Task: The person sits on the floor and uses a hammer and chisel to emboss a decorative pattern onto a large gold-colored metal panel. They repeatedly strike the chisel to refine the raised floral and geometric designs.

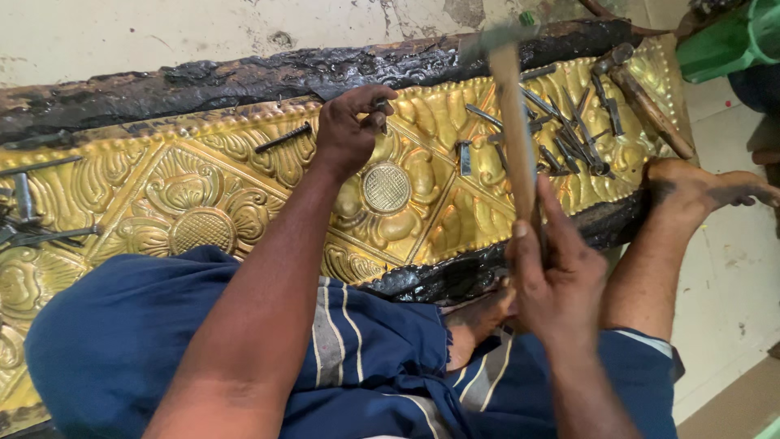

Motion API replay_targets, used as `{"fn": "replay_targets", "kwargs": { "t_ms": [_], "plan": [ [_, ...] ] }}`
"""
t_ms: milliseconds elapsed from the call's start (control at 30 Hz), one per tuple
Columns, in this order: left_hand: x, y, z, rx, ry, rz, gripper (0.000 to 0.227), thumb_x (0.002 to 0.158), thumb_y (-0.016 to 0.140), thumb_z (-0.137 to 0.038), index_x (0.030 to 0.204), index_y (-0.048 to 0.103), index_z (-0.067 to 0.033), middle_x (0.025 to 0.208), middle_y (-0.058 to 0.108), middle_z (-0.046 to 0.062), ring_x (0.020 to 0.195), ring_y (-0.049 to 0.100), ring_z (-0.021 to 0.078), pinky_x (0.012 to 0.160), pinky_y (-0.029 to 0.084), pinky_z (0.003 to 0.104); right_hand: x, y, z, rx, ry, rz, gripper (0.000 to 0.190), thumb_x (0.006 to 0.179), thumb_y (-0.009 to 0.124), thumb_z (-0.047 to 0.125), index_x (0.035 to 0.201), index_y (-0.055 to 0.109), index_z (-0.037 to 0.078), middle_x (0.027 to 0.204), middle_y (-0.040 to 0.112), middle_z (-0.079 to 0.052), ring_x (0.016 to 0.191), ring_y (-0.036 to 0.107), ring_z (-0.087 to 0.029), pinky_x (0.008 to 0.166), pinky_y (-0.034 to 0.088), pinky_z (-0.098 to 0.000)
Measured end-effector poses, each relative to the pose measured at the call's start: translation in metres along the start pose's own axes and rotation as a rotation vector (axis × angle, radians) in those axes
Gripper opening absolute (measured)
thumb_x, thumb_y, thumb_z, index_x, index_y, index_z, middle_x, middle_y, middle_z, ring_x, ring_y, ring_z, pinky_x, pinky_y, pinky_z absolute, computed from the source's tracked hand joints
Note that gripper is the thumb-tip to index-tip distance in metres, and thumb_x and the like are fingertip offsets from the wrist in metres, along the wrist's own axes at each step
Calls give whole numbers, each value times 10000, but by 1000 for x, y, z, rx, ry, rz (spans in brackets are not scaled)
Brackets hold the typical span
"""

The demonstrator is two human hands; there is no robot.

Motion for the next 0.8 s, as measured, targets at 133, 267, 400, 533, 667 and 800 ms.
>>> {"fn": "replay_targets", "kwargs": {
  "t_ms": [133,267,400,533,667,800],
  "plan": [
    [-6,1,7,-109,-41,46,239,892,778,0,1070,774,-160,1017,788,-7,919,754,103,797,660,265,18,-16,42,32,-76,7,502,1081,623,52,1570,507,51,863,658,-8,723,571,-44,624,491,-218],
    [-7,-8,10,-74,-40,-39,330,893,711,69,1126,744,-161,993,818,-2,916,793,104,803,654,261,28,-19,90,-244,-294,18,464,1097,656,25,1541,522,19,915,706,-70,781,592,-85,739,508,-245],
    [-7,-7,12,-135,-111,-23,509,856,685,89,1290,655,-176,1028,808,-6,930,789,102,797,667,244,30,-42,112,-212,-346,-118,451,1070,629,55,1494,489,-6,823,709,-40,648,606,-80,671,476,-262],
    [-5,-4,13,-132,-136,-24,545,871,701,62,1341,598,-194,1111,770,-12,957,781,102,758,630,261,25,-35,82,16,-358,-231,446,1049,569,64,1462,410,9,773,660,-20,659,588,-119,611,471,-295],
    [-7,-5,7,-56,-61,-33,578,886,726,52,1387,567,-189,1060,805,37,986,793,157,795,640,270,30,55,41,-476,-336,331,499,934,661,2,1406,544,117,832,619,-169,740,619,-315,682,523,-447],
    [-8,-18,6,63,29,-132,640,875,752,31,1429,532,-205,1114,790,75,1042,773,213,797,660,281,32,27,63,-323,-426,139,481,1015,624,-14,1488,543,25,1127,728,-181,937,747,-275,789,592,-354]
  ]
}}
Point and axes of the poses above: each hand's wrist, its own x-axis towards the middle knuckle, its own y-axis out of the palm, z = x × y, the point moved 9 cm from there along x, towards the middle knuckle
